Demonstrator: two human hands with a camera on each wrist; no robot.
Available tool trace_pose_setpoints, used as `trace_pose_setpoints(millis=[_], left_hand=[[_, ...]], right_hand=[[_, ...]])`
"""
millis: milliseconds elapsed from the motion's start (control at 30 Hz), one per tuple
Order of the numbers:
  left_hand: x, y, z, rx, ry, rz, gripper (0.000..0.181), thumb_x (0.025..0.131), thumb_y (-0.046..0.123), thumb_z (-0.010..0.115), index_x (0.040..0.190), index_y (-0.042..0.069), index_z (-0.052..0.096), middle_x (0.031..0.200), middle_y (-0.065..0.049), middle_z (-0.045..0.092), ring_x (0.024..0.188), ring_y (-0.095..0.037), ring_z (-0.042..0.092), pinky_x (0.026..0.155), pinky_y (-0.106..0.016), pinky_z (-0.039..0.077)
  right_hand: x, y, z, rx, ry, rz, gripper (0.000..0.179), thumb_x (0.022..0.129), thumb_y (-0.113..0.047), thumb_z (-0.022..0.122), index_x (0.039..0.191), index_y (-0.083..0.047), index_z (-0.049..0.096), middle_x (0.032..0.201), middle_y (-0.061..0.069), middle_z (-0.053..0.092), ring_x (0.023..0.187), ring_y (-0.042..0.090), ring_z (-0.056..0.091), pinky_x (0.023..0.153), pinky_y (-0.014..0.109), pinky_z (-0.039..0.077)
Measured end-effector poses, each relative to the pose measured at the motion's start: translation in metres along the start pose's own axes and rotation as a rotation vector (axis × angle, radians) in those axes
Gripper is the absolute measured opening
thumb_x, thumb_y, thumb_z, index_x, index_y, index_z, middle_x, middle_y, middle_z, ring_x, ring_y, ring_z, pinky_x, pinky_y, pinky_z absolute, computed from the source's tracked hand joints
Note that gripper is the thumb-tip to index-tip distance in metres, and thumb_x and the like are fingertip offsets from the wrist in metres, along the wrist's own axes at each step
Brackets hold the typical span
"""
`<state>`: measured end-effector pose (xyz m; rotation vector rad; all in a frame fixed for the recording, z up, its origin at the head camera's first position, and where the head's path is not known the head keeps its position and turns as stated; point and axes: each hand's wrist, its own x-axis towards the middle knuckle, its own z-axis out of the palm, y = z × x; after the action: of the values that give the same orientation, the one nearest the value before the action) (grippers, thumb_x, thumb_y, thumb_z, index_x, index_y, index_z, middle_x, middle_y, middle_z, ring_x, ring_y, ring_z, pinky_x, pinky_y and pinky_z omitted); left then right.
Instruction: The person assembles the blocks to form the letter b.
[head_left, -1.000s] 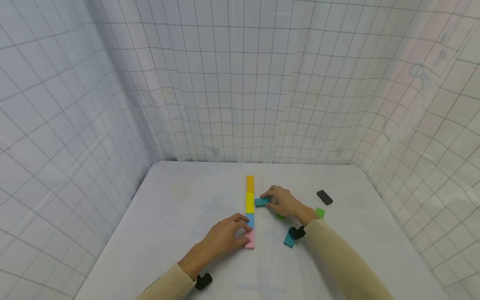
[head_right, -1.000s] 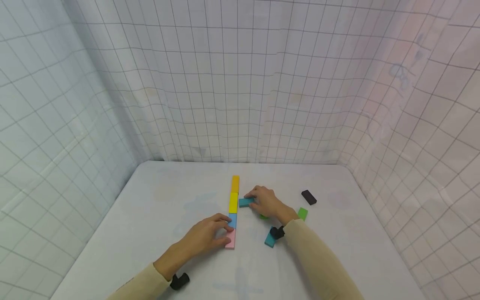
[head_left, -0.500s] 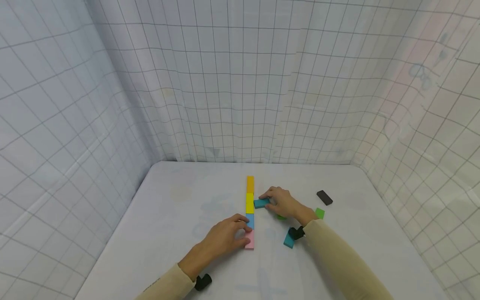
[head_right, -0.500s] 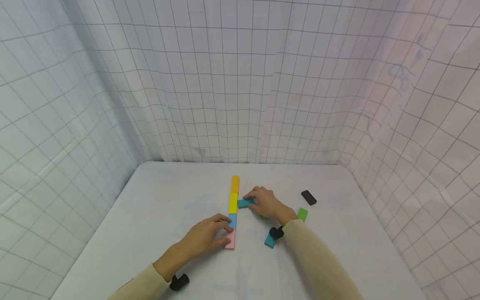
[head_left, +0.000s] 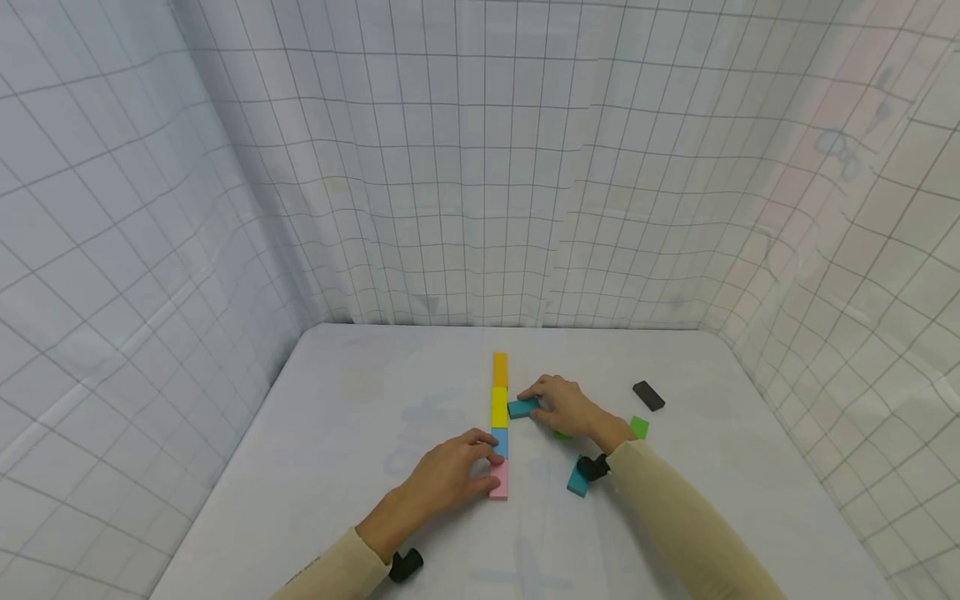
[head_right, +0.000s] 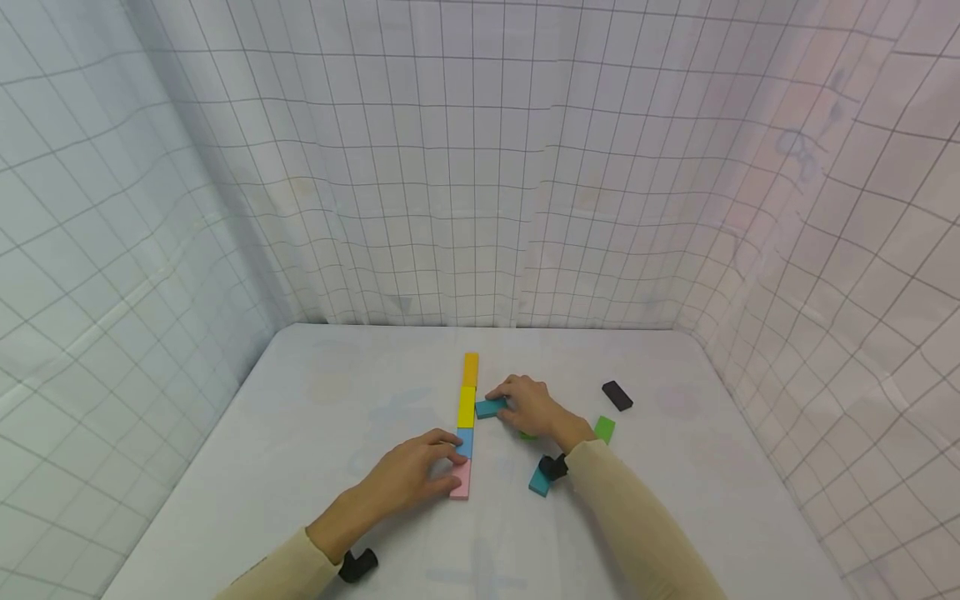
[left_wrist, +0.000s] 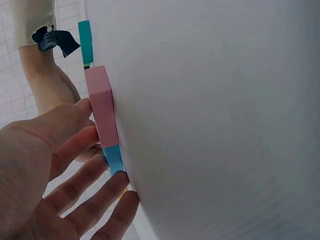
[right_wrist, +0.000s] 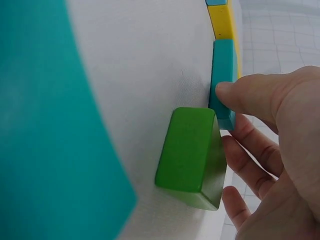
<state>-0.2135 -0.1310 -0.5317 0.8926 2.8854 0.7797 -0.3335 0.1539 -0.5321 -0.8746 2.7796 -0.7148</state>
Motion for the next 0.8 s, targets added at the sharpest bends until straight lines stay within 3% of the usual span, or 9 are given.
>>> trace_pose_setpoints(millis=[800], left_hand=[[0.0006,0.0008,-0.0007,-0.015,-0.014,-0.013,0.026,0.104,0.029,0.091,0.126,0.016,0.088,0.150,-0.003,0.076,0.134,-0.028,0.079,0.114,-0.052,0.067]], right_hand=[[-0.0017,-0.0029,-0.0004,0.003,0.012,0.009,0.040,0.111,-0.018,0.078,0.151,-0.017,0.078,0.145,0.010,0.075,0.138,0.034,0.067,0.119,0.071,0.049]])
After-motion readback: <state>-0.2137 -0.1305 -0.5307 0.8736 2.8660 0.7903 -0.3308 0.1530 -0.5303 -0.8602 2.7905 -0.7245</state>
